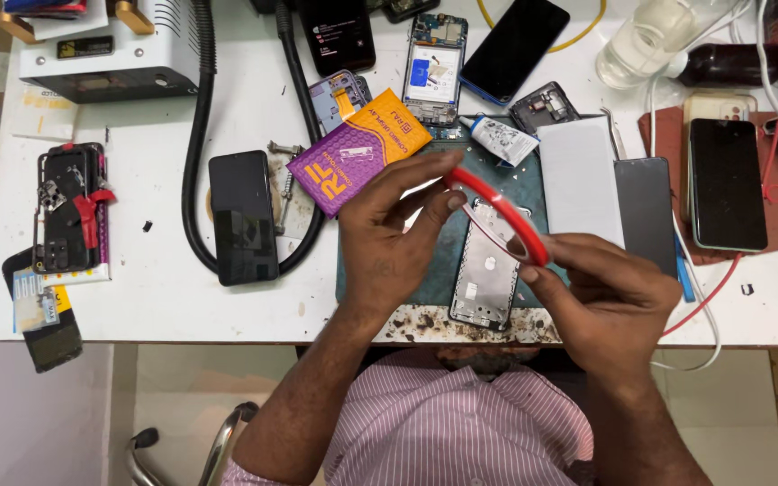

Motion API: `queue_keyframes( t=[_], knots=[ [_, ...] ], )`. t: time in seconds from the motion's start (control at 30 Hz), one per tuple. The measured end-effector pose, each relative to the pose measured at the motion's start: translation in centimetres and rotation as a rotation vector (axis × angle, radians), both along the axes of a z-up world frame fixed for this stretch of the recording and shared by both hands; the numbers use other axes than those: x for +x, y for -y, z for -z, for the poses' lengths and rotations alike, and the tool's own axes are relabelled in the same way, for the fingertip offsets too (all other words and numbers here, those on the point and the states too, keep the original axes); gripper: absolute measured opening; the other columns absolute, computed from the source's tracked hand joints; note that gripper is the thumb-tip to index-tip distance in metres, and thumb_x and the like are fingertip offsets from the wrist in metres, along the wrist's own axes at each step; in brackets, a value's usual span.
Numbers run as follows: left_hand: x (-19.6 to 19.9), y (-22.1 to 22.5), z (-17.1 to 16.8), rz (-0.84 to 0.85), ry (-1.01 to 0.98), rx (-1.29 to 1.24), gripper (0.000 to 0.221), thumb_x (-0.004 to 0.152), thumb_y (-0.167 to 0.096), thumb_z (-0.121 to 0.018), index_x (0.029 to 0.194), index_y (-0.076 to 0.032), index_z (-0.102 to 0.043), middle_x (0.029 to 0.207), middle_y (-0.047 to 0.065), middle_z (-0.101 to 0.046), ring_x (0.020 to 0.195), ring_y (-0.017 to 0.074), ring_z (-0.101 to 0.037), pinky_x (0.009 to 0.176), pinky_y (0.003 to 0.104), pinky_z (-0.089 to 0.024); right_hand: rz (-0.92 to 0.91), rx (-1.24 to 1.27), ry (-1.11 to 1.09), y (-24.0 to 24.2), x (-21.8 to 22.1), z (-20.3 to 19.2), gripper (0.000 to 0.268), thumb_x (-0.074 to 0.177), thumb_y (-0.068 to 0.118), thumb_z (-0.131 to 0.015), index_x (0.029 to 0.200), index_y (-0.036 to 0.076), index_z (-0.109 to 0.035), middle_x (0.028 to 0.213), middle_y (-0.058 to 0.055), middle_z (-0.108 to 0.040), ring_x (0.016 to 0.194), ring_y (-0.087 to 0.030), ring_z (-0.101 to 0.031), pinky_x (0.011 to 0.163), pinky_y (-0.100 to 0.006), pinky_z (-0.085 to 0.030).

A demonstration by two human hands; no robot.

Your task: The person applies adhesive from a tube to the perimeter of a phone frame and then applies red adhesive tape to the edge of the frame.

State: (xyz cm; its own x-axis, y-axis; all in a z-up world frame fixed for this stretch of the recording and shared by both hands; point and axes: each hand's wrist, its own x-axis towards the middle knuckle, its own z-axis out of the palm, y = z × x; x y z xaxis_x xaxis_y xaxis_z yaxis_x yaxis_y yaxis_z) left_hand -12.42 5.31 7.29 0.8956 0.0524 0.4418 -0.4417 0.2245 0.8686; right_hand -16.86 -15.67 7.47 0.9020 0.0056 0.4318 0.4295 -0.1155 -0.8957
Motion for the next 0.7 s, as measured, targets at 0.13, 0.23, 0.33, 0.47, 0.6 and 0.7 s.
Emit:
queue_keyframes(
  t=[0.13, 0.23, 0.33, 0.47, 0.6, 0.7],
  knots=[
    [-0.5, -0.8, 0.1, -0.049, 0.143, 0.094, 0.035, 0.097, 0.006, -0.079, 0.129, -0.003, -0.068, 0.125, 0.015, -0.070, 0.119, 0.0195, -0.071, 0.106, 0.032, -0.063, 0.020, 0.012, -0.026, 1.0, -0.1, 0.5, 0.024, 0.090, -0.008, -0.082, 0.112, -0.004, -0.073, 0.110, -0.020, -0.077, 0.091, -0.016, -0.075, 0.077, -0.023, -0.061],
    [-1.3, -1.4, -0.8, -0.083, 0.208, 0.213, 0.045, 0.092, 0.005, -0.085, 0.132, -0.006, -0.067, 0.112, 0.010, -0.074, 0.107, 0.0147, -0.074, 0.098, 0.028, -0.063, 0.017, 0.038, 0.003, 0.5, 0.6, 0.0, 0.028, 0.092, -0.007, -0.081, 0.118, -0.003, -0.070, 0.120, -0.021, -0.073, 0.109, -0.020, -0.074, 0.097, -0.030, -0.063],
    [-2.0, -1.2, -2.0, -0.081, 0.212, 0.289, 0.051, 0.089, 0.001, -0.087, 0.134, -0.007, -0.065, 0.108, 0.007, -0.076, 0.100, 0.0135, -0.077, 0.091, 0.026, -0.065, 0.052, -0.041, 0.146, -0.5, 1.1, -1.6, 0.045, 0.088, -0.003, -0.079, 0.130, -0.001, -0.063, 0.135, -0.021, -0.066, 0.127, -0.022, -0.067, 0.107, -0.033, -0.058],
    [-2.7, -0.9, -3.2, -0.061, 0.238, 0.405, 0.049, 0.089, -0.003, -0.086, 0.133, -0.007, -0.065, 0.110, 0.006, -0.079, 0.097, 0.0136, -0.078, 0.086, 0.025, -0.064, 0.107, -0.194, 0.311, -1.2, 0.7, -2.6, 0.046, 0.090, -0.002, -0.079, 0.132, -0.002, -0.061, 0.131, -0.022, -0.065, 0.121, -0.023, -0.062, 0.100, -0.032, -0.056],
    [-2.9, -0.5, -3.1, 0.014, 0.276, 0.434, 0.041, 0.092, -0.009, -0.088, 0.128, -0.009, -0.069, 0.105, 0.005, -0.080, 0.096, 0.0123, -0.079, 0.085, 0.025, -0.063, 0.155, -0.224, 0.114, 0.1, 0.1, -1.3, 0.022, 0.092, -0.006, -0.078, 0.112, -0.004, -0.071, 0.106, -0.020, -0.076, 0.095, -0.026, -0.074, 0.071, -0.029, -0.056],
    [-3.0, -0.6, -3.0, 0.028, 0.240, 0.382, 0.037, 0.092, -0.010, -0.087, 0.125, -0.008, -0.070, 0.108, 0.007, -0.079, 0.098, 0.0137, -0.079, 0.086, 0.025, -0.066, -0.001, 0.098, 0.068, 0.8, 0.1, 0.6, 0.010, 0.105, -0.001, -0.076, 0.113, -0.002, -0.070, 0.108, -0.016, -0.075, 0.098, -0.021, -0.075, 0.089, -0.033, -0.062]
  ],
)
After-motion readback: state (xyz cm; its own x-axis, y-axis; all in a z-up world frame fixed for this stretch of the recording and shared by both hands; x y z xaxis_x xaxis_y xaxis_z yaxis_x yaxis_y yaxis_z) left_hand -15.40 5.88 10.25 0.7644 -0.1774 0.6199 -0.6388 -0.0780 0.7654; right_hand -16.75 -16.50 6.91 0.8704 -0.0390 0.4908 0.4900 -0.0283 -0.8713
